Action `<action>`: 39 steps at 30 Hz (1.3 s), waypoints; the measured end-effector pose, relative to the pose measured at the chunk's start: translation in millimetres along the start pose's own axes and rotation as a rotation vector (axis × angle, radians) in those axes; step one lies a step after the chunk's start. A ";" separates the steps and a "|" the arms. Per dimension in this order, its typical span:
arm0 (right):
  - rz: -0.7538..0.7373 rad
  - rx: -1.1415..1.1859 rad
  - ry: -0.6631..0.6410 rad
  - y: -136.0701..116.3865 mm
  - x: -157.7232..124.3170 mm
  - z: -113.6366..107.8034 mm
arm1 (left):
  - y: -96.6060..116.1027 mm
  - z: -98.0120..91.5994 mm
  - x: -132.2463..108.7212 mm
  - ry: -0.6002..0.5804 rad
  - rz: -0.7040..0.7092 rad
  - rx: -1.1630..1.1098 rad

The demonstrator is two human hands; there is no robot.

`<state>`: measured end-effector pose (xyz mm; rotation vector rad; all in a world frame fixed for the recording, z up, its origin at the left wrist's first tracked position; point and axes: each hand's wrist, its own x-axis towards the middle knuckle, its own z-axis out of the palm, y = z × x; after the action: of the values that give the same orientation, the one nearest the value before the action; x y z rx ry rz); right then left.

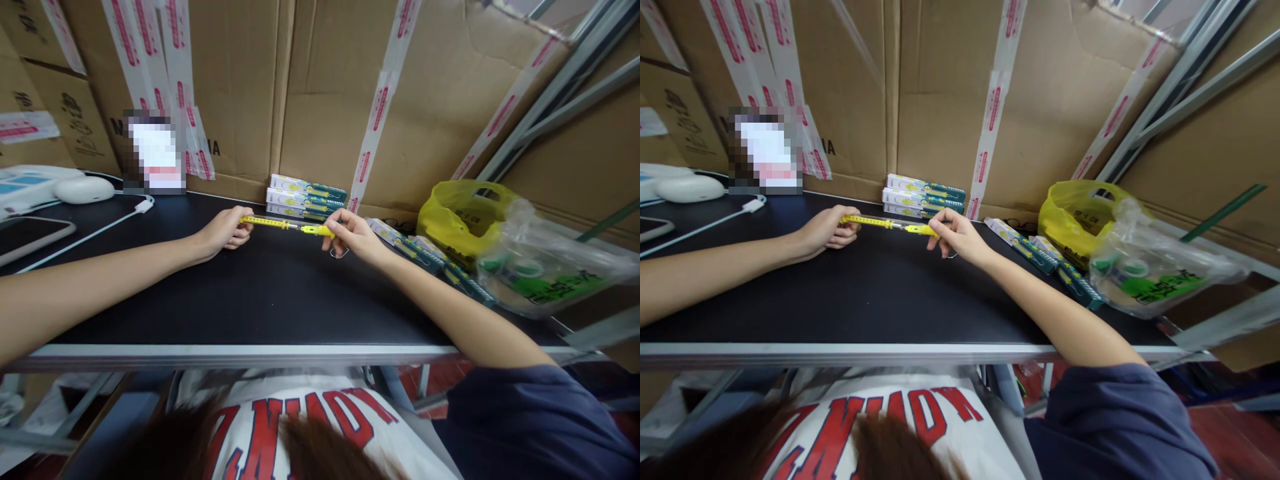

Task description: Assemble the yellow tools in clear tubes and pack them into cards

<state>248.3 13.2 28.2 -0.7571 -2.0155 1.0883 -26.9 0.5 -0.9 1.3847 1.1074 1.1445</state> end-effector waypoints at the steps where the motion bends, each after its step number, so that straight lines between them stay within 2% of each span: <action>1: 0.016 -0.005 -0.004 -0.4 -0.3 0.5 | 0.0 0.1 -0.1 -0.001 -0.002 0.003; 10: 0.010 -0.034 0.033 -1.0 -1.4 2.4 | -0.6 -0.2 0.4 -0.011 -0.008 -0.007; 20: -0.198 -0.240 0.069 -3.3 -4.6 -0.9 | -0.2 -0.6 0.8 -0.025 -0.021 -0.038; 31: -0.158 -0.099 0.071 2.9 2.7 -6.3 | 0.1 0.7 1.1 -0.021 0.004 -0.044; 35: -0.218 -0.193 0.076 1.8 0.3 -5.9 | 0.7 0.8 0.4 -0.019 -0.012 -0.026; 39: -0.303 -0.393 0.107 2.0 -2.4 -6.6 | 0.7 0.1 0.2 -0.025 -0.018 -0.017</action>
<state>255.3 15.3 28.4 -0.6563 -2.1894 0.4750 -26.7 0.6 -0.2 1.3700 1.0876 1.1184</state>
